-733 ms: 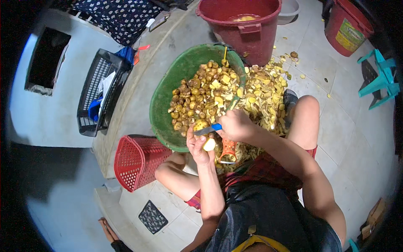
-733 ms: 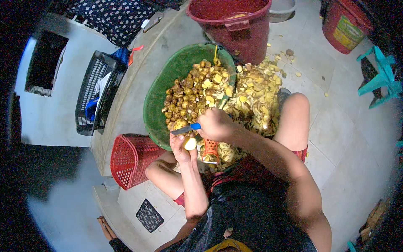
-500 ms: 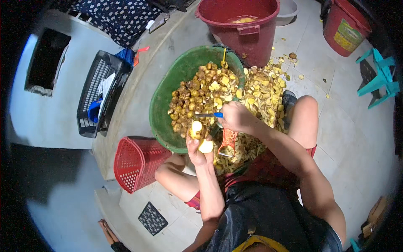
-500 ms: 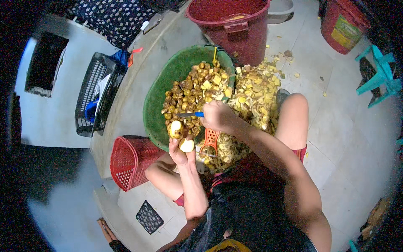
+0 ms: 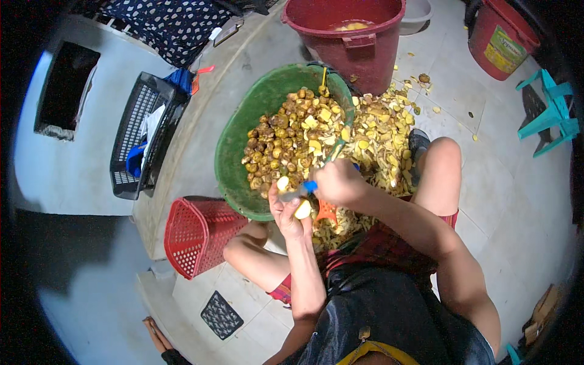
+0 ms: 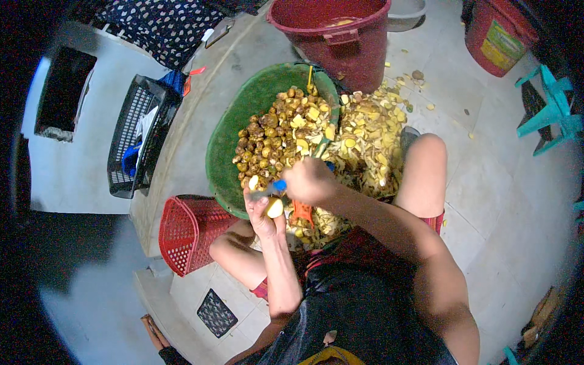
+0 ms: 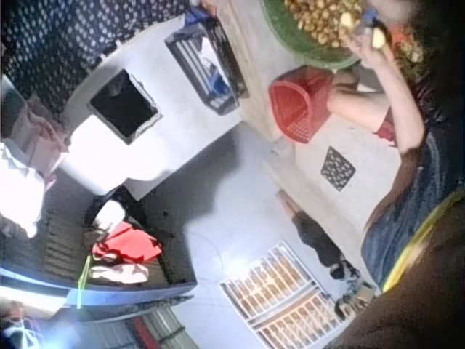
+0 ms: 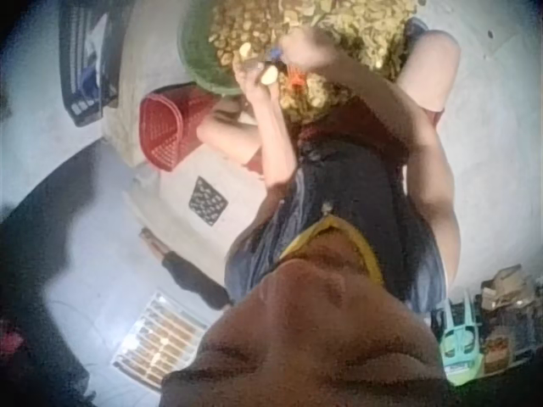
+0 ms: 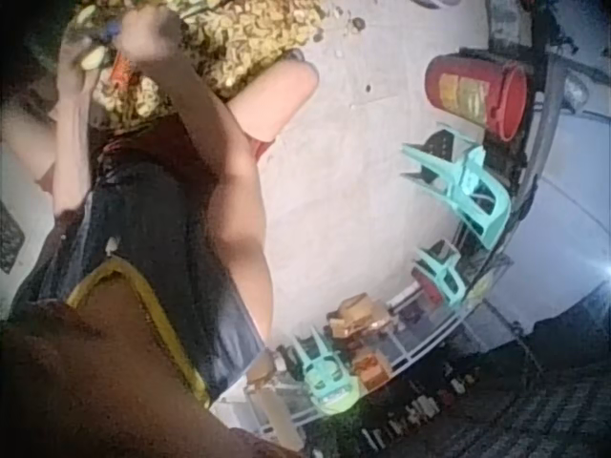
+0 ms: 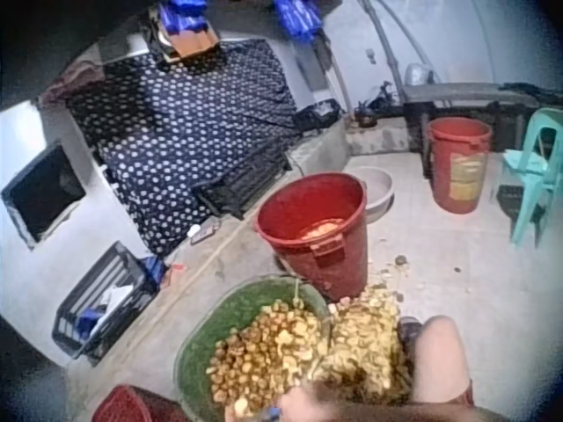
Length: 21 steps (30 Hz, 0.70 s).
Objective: The person peels small yellow fruits using a hand peeler while sitting on the floor, placing the peeled fruit into a red bucket.
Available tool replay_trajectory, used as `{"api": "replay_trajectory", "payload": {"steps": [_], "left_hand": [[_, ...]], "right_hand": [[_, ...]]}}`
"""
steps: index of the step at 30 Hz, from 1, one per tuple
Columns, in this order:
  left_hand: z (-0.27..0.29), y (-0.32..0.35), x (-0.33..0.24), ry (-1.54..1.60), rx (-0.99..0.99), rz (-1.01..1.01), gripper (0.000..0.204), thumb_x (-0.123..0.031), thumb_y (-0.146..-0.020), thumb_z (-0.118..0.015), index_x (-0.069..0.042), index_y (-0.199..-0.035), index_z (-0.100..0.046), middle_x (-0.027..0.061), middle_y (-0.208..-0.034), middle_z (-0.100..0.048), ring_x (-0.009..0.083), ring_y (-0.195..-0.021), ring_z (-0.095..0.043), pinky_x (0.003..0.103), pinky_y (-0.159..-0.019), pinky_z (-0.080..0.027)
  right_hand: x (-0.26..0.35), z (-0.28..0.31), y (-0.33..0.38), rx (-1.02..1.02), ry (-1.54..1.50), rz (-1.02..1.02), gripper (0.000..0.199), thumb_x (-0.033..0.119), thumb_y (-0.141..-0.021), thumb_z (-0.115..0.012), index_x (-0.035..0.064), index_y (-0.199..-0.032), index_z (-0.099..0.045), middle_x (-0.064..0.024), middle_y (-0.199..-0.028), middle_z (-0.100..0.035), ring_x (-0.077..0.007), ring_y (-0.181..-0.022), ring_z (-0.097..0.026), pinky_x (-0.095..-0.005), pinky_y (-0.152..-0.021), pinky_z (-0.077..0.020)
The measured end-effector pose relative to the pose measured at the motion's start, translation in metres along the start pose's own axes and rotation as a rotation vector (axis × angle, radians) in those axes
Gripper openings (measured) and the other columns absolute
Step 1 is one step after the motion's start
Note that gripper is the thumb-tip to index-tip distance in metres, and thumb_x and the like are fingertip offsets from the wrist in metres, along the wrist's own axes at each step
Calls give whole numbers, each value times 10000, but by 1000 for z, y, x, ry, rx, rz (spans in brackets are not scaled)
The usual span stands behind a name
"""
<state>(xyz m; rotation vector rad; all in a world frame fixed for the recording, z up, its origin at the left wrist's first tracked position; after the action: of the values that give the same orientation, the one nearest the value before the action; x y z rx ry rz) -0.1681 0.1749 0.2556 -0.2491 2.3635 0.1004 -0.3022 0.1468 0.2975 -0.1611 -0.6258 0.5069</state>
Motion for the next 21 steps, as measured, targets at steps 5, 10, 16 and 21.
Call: {"api": "replay_trajectory", "payload": {"steps": [5,10,16,21], "left_hand": [[-8,3,-3,43,61,59,573,46,-667,-691,-79,-1191,-495,111,-1100,-587,267,-1015,-590,367,-797,-536],[8,0,-10,-32,31,-62,580,69,-641,-709,-103,-1160,-515,79,-1070,-595,219,-974,-595,356,-773,-544],[-17,-1,-8,30,101,47,574,81,-656,-700,-117,-1163,-517,78,-1075,-593,214,-971,-595,333,-752,-544],[0,-2,-9,-54,68,-5,564,89,-683,-697,-106,-1176,-507,78,-1098,-592,218,-997,-592,328,-796,-532]], "right_hand": [[-34,5,-2,-149,-19,-37,157,192,-661,-661,47,-655,-599,-186,-629,-600,-347,-557,-616,-437,-533,-505],[9,0,1,-20,-38,61,164,214,-674,-657,74,-612,-597,-151,-561,-580,-339,-528,-609,-430,-522,-501],[-43,2,-5,-274,75,-6,172,175,-655,-655,45,-585,-567,-132,-544,-569,-321,-518,-602,-427,-502,-489],[6,6,0,0,-97,102,190,220,-685,-663,51,-617,-609,-159,-546,-560,-341,-557,-610,-431,-564,-507]]}}
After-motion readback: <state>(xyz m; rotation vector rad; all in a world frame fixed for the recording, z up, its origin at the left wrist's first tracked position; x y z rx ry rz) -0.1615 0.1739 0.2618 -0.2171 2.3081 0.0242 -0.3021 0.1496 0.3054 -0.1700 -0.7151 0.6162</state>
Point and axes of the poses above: each hand's wrist, its own y-axis away from the middle knuckle, its own z-axis out of the back of the hand, x = y × z, the point moved 9 cm from there along -y, towards the middle knuckle
